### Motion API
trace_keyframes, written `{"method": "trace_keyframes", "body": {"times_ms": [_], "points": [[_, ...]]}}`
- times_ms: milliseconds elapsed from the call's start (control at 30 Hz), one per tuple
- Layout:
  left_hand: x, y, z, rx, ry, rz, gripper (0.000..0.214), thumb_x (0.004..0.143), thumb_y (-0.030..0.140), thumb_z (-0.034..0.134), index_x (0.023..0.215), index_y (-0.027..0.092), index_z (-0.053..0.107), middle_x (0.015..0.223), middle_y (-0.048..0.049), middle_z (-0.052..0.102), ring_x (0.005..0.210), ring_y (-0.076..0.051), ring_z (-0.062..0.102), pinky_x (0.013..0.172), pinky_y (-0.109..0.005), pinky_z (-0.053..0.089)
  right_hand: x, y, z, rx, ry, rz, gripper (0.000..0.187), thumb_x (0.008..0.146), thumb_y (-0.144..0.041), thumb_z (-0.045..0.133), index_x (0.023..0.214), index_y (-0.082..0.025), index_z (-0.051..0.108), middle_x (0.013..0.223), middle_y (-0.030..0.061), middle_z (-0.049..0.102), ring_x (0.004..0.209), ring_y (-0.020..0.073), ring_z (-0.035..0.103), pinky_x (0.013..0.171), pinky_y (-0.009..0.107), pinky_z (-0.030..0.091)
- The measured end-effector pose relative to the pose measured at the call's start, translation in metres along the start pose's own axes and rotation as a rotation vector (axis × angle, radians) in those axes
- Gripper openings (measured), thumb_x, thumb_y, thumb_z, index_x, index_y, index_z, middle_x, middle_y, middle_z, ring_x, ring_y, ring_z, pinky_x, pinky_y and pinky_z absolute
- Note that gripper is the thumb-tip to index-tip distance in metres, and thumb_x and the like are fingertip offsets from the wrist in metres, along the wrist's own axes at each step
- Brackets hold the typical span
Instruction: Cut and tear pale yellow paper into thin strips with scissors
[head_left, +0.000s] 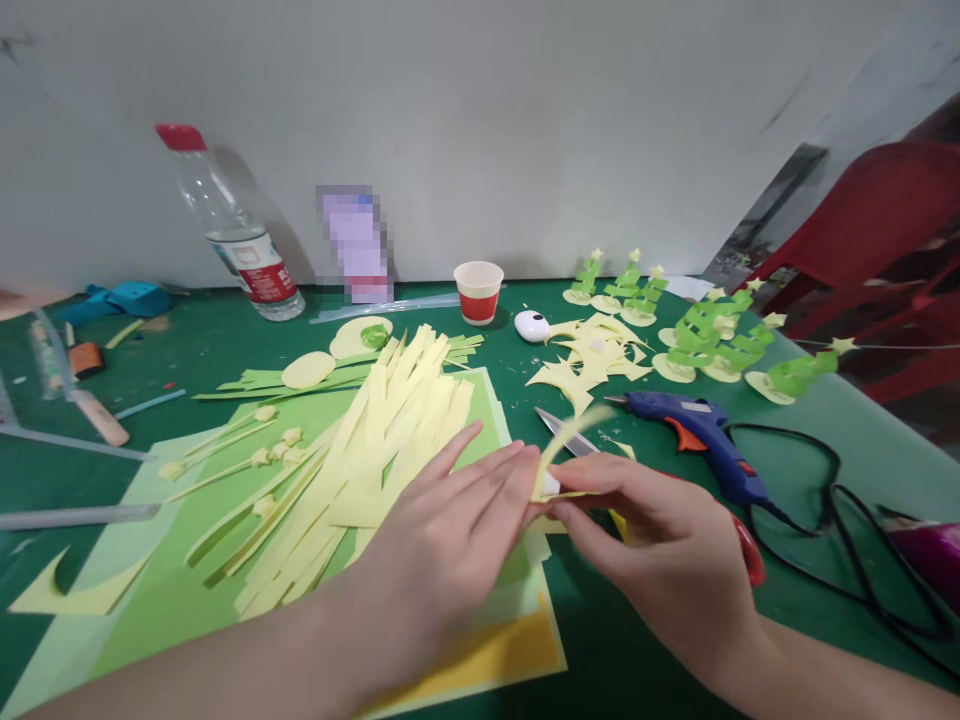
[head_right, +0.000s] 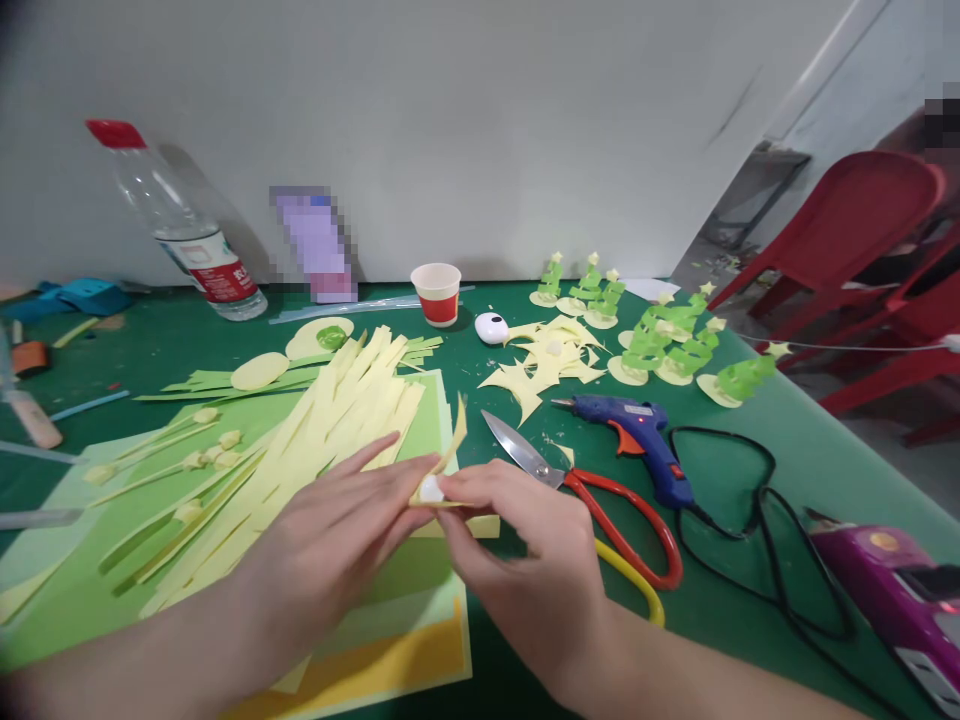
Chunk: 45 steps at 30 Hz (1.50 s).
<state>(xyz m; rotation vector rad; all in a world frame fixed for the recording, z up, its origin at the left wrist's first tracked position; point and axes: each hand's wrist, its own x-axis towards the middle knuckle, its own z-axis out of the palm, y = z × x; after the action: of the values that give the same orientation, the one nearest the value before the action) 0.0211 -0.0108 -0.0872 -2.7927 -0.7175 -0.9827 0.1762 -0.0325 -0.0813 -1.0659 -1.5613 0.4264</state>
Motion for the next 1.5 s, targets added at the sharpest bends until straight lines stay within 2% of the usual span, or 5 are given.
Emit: {"method": "trace_keyframes", "body": {"times_ms": [200,333,600,933,1500], "points": [[0.012,-0.001,-0.008,-0.324,-0.145,-0.171,0.029,0.092,0.02,0.028,0.084,0.013,0.055,0.072,-0.0008,0.065,0.072,-0.011,0.064,0.082,-0.026,0.05,0.005,-0.002,-0.005,-0.145,-0.078,-0.345,0.025,0.064,0.003,0.053,0.074,-0.018,0.063,0.063,0.0044,0.068,0.056,0.0143,0.064,0.056,0.021,0.056],[0.005,-0.003,-0.006,-0.189,-0.065,-0.074,0.02,0.089,0.01,0.035,0.087,0.008,0.055,0.079,-0.0066,0.067,0.076,-0.013,0.064,0.094,-0.035,0.042,0.005,0.0,-0.003,-0.156,-0.055,-0.366,0.023,0.063,0.004,0.055,0.071,-0.016,0.063,0.061,0.0058,0.067,0.056,0.014,0.064,0.056,0.019,0.055],[-0.002,-0.003,0.002,0.21,0.031,0.141,0.025,0.082,0.001,0.04,0.102,-0.003,0.054,0.099,-0.0204,0.065,0.101,-0.027,0.057,0.097,-0.055,0.033,0.003,0.008,0.0,0.127,-0.072,0.32,0.013,0.057,-0.004,0.059,0.058,-0.017,0.062,0.055,-0.0004,0.067,0.046,0.0144,0.063,0.043,0.015,0.054],[0.017,-0.018,-0.021,-0.2,0.061,-0.192,0.023,0.087,0.015,0.042,0.102,0.007,0.058,0.093,-0.0071,0.07,0.086,-0.014,0.064,0.098,-0.037,0.039,0.011,0.001,-0.007,0.761,-0.087,0.924,0.01,0.057,-0.015,0.074,0.063,-0.014,0.067,0.058,-0.0006,0.067,0.047,0.0058,0.06,0.049,0.009,0.051],[0.016,-0.021,-0.013,-0.297,-0.048,0.051,0.022,0.087,0.017,0.045,0.105,0.006,0.052,0.104,-0.0128,0.065,0.103,-0.013,0.056,0.104,-0.041,0.027,0.001,0.002,-0.01,1.174,-0.28,1.092,0.004,0.068,-0.011,0.067,0.071,-0.014,0.067,0.061,-0.0013,0.063,0.053,0.0063,0.061,0.054,0.013,0.053]]}}
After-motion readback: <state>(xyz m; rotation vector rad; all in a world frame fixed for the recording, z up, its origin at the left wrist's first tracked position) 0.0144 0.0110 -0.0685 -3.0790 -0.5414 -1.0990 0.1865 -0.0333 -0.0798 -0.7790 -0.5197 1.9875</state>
